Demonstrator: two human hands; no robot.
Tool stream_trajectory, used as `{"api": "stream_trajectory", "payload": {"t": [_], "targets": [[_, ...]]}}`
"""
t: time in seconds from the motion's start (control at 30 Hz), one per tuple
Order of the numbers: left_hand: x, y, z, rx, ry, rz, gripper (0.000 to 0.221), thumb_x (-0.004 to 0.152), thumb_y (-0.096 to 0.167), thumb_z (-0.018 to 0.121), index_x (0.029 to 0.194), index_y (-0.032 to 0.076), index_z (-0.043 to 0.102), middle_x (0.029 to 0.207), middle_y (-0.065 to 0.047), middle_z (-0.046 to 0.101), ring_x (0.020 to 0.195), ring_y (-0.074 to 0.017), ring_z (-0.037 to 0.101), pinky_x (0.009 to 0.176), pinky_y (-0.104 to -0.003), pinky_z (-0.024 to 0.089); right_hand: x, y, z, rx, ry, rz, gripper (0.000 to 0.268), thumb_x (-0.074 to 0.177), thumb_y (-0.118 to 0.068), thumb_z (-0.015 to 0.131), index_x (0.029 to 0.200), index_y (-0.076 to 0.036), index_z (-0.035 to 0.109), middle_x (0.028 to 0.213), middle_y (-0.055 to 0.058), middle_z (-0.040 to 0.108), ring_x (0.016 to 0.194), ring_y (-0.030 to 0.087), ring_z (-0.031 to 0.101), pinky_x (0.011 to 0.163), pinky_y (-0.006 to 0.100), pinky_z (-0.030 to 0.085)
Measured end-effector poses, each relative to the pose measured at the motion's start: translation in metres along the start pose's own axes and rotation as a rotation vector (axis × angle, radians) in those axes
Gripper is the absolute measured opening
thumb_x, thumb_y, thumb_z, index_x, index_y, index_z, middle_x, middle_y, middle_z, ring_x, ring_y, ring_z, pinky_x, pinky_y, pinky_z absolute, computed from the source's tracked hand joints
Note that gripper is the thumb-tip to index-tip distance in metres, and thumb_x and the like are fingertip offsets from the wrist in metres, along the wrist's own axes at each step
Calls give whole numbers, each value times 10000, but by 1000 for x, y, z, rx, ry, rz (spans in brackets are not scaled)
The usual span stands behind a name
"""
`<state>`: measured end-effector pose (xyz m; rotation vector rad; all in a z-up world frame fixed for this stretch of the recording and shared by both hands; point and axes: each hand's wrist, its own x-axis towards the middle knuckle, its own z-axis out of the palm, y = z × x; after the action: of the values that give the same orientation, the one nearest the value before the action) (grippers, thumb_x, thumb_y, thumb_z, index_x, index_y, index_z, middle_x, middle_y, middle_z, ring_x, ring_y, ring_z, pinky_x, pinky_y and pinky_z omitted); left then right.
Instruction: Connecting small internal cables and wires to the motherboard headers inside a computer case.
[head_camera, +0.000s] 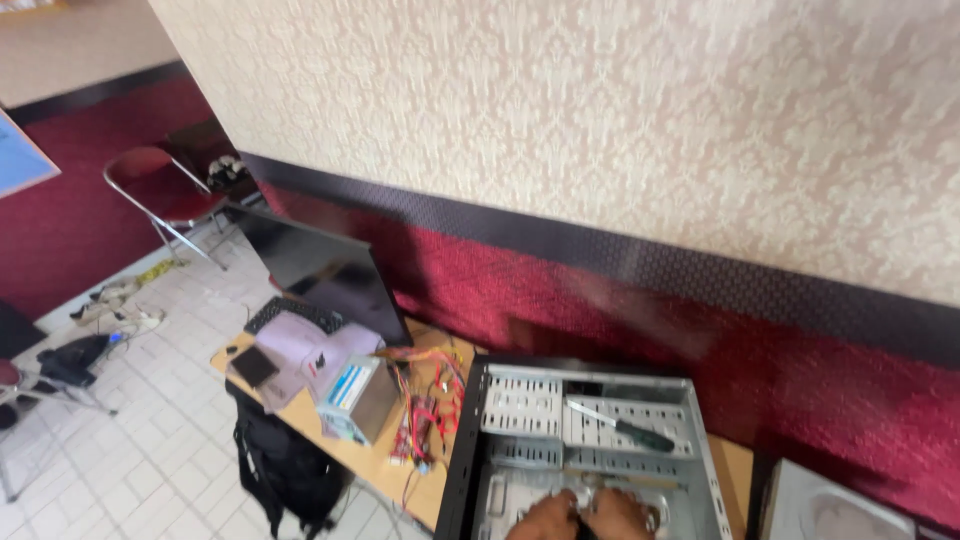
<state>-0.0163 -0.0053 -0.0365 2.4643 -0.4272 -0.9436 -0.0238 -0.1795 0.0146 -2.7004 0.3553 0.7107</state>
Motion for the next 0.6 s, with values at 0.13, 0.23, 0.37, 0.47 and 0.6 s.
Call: {"api": "stream_trajectory", "payload": {"t": [0.13,0.23,0.37,0.47,0.6], "targets": [[-22,34,-31,-15,-70,-14,354,928,267,431,1243,133,522,1303,-270,597,1197,-480,574,955,-525,470,48,38,55,242,5,-211,491,795,-424,708,1268,-297,679,1216,11,747,1101,209,712,900,351,563],[-14,24,-28,-35,-53,113,482,990,266,463,1401,27,543,1324,-285,643,1303,-491,570,1096,-653,411,-1,23,-13,255,8,-256,469,896,-402,717,1242,-86,734,1208,182,745,1177,398,686,1006,524,539],[-29,25,-24,-47,-35,104,475,968,247,491,1397,52,548,1318,-264,669,1307,-473,585,1104,-635,416,-74,12,-80,422,64,-366,513,919,-300,701,1277,60,623,1231,329,690,1209,505,621,1027,596,497],[-7,17,-16,-116,14,137,496,954,198,517,1429,55,524,1308,-182,696,1290,-435,605,1100,-634,406,-58,26,-73,514,146,-334,460,920,-272,705,1264,24,632,1203,266,723,1147,436,675,992,555,522],[-16,17,-10,-80,26,198,530,941,85,489,1470,80,465,1394,-154,656,1347,-441,542,1100,-672,391,-33,46,-21,452,204,-301,341,950,-281,666,1212,-63,691,1100,164,763,1069,372,712,930,509,557]]}}
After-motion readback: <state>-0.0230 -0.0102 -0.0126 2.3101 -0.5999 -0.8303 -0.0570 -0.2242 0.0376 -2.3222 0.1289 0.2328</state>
